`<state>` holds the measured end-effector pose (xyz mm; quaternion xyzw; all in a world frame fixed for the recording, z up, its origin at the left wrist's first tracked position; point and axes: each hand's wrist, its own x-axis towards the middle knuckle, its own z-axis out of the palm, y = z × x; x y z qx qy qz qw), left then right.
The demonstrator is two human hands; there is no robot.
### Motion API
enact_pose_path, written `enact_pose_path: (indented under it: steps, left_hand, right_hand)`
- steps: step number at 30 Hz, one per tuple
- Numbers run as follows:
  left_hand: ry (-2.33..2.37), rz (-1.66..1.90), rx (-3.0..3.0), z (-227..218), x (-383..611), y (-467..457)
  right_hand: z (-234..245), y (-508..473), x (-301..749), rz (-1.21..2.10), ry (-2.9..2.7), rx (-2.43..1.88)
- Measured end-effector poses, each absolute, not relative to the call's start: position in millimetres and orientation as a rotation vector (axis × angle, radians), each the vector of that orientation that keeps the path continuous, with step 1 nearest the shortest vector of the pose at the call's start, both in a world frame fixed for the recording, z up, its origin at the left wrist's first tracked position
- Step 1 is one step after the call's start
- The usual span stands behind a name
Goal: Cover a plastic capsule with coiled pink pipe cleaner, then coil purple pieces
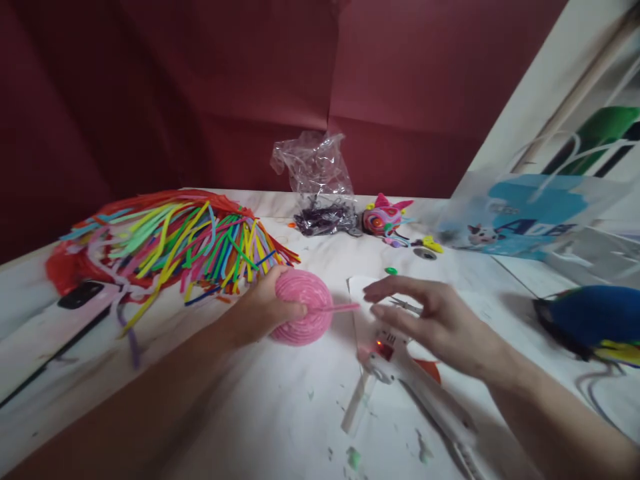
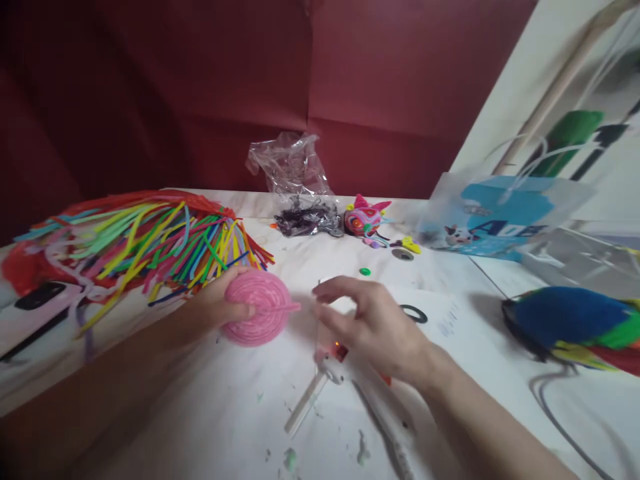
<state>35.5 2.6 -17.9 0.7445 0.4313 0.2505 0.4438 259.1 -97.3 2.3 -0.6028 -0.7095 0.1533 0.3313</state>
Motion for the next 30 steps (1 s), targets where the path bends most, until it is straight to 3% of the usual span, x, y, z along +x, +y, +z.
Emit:
enact_pose_path:
  steps: [10,30]
  left_hand:
    - [1.125,0.547,2.003,-7,36,-12]
    - [1.193,0.711,2.279,-23,43,-36]
  right_hand:
    - [-14,-90,216,0.449,-1.983,-1.392]
    - [-29,-97,213,0.275,-2.173,-1.602]
